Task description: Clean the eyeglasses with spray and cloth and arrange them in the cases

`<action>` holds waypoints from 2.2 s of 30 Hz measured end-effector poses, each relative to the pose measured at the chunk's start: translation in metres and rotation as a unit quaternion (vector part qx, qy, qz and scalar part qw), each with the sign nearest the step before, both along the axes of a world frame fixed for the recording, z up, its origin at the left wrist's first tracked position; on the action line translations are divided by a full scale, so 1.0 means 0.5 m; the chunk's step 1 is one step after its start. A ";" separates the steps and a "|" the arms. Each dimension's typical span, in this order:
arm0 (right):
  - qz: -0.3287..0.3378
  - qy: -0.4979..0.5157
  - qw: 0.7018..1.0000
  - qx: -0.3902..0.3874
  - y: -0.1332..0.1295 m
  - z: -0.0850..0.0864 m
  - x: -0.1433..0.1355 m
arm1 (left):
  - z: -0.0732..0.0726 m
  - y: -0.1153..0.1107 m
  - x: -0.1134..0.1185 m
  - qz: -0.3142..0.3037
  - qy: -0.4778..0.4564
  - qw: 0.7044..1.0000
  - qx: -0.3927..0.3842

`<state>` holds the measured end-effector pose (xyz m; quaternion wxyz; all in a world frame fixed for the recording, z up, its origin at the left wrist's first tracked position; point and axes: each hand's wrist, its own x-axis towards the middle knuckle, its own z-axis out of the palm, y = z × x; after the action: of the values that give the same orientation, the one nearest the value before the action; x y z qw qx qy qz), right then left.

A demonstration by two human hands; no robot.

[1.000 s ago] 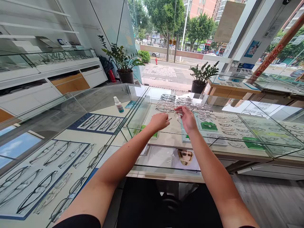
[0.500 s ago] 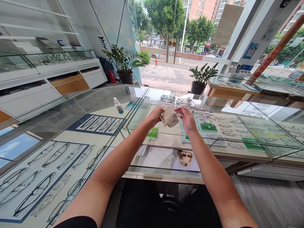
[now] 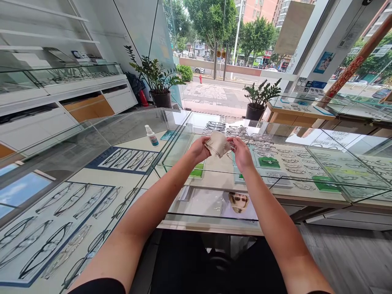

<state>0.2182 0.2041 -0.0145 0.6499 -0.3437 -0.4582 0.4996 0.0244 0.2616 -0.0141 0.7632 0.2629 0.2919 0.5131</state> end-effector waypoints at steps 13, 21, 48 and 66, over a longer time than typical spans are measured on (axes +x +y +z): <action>0.052 -0.003 0.997 -0.051 -0.002 -0.003 -0.002 | 0.020 -0.021 0.004 0.002 0.077 0.995 -0.060; 0.012 0.087 0.996 -0.028 0.010 -0.010 0.004 | 0.017 -0.034 -0.010 -0.156 0.073 0.984 -0.045; -0.041 -0.048 0.998 0.008 -0.015 0.006 0.000 | 0.038 -0.059 0.020 0.102 0.150 0.976 0.120; 0.032 -0.049 0.998 0.032 -0.018 0.005 -0.014 | 0.034 -0.072 0.024 -0.053 0.059 0.993 0.090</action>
<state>0.2114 0.1950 -0.0122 0.6208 -0.3318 -0.5162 0.4878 0.0364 0.2253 0.0030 0.7441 0.3754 0.2744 0.4797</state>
